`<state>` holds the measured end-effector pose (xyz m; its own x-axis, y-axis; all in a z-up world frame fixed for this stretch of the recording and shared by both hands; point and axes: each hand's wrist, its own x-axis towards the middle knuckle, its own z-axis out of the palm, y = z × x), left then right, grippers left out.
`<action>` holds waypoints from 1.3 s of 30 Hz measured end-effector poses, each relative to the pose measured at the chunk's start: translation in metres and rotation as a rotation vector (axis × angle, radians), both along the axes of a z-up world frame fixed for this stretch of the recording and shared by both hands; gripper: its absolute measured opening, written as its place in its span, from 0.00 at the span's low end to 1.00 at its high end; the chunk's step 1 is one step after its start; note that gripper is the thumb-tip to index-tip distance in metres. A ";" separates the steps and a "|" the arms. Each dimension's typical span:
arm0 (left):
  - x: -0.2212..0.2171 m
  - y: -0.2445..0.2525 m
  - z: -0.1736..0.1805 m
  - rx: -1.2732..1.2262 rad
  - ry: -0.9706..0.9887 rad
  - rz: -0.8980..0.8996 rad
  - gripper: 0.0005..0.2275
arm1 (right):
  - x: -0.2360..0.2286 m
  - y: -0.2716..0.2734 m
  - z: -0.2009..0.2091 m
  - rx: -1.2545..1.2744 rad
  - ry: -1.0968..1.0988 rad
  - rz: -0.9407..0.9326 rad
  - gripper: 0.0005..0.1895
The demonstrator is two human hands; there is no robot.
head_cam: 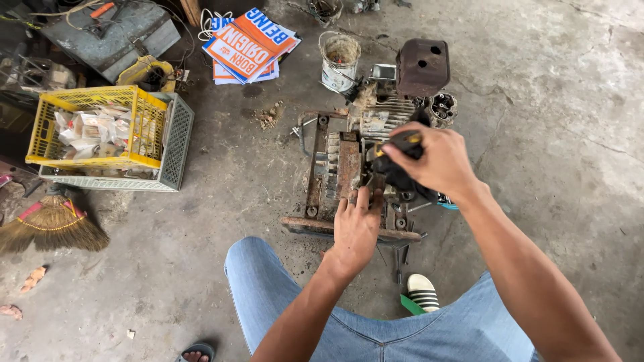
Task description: The person sits on a low stool and cleans a small engine mounted on a stand using a black cloth. They wipe various parts of the engine, including the cylinder head and crankcase, while occasionally adjusting their grip on the cloth.
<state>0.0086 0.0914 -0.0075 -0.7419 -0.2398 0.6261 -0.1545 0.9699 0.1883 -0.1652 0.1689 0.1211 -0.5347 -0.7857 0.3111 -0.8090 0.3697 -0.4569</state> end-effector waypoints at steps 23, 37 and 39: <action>0.002 -0.002 0.003 0.080 -0.090 -0.033 0.11 | -0.033 -0.012 0.048 0.196 -0.206 0.150 0.16; 0.004 -0.001 0.018 0.147 -0.257 -0.011 0.13 | -0.096 -0.054 0.067 0.643 -0.267 0.220 0.22; 0.006 -0.002 0.022 0.169 -0.076 -0.055 0.12 | -0.106 -0.066 0.068 0.687 -0.337 0.201 0.21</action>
<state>0.0143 0.0897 0.0142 -0.8003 -0.2945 0.5223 -0.1217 0.9327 0.3394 -0.2708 0.1030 0.1896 -0.3416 -0.8346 -0.4322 -0.7485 0.5197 -0.4120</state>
